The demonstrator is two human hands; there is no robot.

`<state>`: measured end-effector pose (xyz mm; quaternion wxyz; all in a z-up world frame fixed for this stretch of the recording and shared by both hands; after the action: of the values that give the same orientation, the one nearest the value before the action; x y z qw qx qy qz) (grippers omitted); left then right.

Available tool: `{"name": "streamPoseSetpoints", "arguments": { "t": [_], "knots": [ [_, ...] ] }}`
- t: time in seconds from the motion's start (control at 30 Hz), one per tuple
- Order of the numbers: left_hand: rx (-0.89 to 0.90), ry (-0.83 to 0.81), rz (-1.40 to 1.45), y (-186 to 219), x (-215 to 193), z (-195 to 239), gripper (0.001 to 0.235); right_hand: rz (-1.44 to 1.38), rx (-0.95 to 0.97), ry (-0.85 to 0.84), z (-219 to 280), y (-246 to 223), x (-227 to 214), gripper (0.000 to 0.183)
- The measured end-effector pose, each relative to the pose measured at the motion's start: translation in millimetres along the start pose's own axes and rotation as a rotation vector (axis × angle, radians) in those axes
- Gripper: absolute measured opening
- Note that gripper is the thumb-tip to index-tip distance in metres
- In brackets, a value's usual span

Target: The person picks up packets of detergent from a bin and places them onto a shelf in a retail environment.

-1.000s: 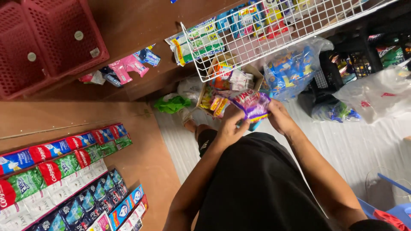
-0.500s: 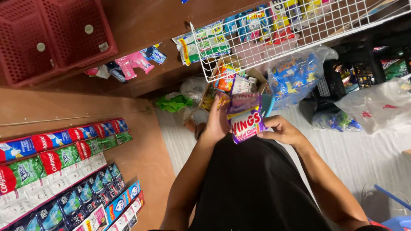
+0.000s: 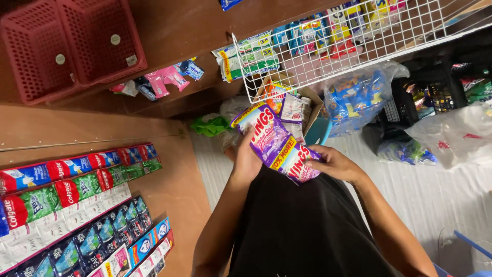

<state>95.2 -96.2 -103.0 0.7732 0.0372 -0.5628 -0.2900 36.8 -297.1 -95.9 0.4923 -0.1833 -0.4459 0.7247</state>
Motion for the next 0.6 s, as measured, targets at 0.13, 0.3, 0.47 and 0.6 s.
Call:
{"name": "streamPoseSetpoints", "arguments": {
  "t": [0.13,0.3,0.47,0.6],
  "knots": [
    [0.154,0.212,-0.085,22,-3,16,0.049,0.056,-0.047,-0.051,-9,-1,1,0.038],
    [0.523,-0.057,-0.894,84,87,66,0.044,0.026,-0.108,-0.098,-11,-44,21,0.047],
    [0.71,-0.446,-1.173,102,184,106,0.047,0.116,-0.268,-0.092,-48,14,1,0.035],
    [0.765,-0.576,-1.268,104,229,119,0.054,0.134,-0.271,0.06,-71,40,-22,0.043]
  ]
}}
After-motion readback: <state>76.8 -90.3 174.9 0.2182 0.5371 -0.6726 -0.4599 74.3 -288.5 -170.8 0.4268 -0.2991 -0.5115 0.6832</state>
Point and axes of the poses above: each hand's wrist, its own z-axis away from the middle knuckle, its own x-axis out of the palm, y = z × x, the point moved 9 cm from there along -z, towards the middle knuckle, and after that the axes turned 5 degrees about x, right-handed, at the moved point
